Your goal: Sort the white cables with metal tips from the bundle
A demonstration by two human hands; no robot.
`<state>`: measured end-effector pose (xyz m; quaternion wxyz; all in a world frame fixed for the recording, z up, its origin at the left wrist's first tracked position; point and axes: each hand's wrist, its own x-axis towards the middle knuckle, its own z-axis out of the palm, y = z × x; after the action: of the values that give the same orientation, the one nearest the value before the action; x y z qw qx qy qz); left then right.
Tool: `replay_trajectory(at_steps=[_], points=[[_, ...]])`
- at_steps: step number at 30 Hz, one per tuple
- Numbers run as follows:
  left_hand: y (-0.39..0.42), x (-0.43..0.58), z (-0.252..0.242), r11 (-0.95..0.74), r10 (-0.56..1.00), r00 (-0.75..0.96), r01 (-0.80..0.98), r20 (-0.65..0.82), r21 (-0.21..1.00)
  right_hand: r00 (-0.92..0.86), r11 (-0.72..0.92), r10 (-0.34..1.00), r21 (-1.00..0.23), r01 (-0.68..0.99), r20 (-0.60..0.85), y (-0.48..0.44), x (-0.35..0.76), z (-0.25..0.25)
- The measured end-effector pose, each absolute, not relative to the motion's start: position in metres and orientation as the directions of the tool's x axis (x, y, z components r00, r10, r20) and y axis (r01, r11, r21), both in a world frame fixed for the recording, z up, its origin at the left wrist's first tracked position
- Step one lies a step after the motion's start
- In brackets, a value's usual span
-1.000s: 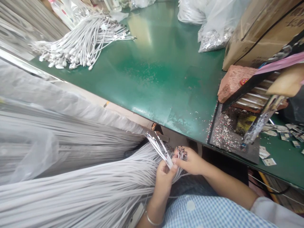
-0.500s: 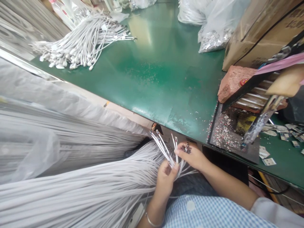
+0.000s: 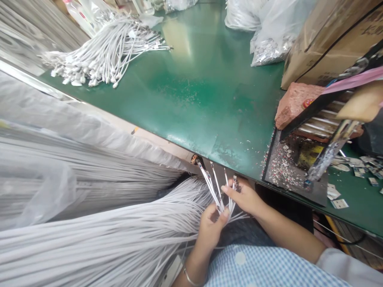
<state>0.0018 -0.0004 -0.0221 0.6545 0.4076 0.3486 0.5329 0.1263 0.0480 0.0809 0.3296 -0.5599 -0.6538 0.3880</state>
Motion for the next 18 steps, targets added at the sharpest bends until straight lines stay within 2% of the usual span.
replay_trajectory(at_steps=[4,11,18], points=[[0.001,0.001,-0.016,0.122,0.987,0.15,-0.435,-0.062,0.892,-0.256,0.105,0.966,-0.876,0.47,-0.021,0.047,0.126,0.084],[0.001,0.0,-0.004,0.207,0.978,0.127,-0.477,-0.166,0.854,-0.245,0.077,0.968,-0.862,0.502,-0.056,0.049,0.127,0.083],[0.0,0.0,-0.003,0.195,0.979,0.142,-0.484,-0.143,0.853,-0.268,0.053,0.958,-0.848,0.528,-0.107,0.051,0.125,0.083]])
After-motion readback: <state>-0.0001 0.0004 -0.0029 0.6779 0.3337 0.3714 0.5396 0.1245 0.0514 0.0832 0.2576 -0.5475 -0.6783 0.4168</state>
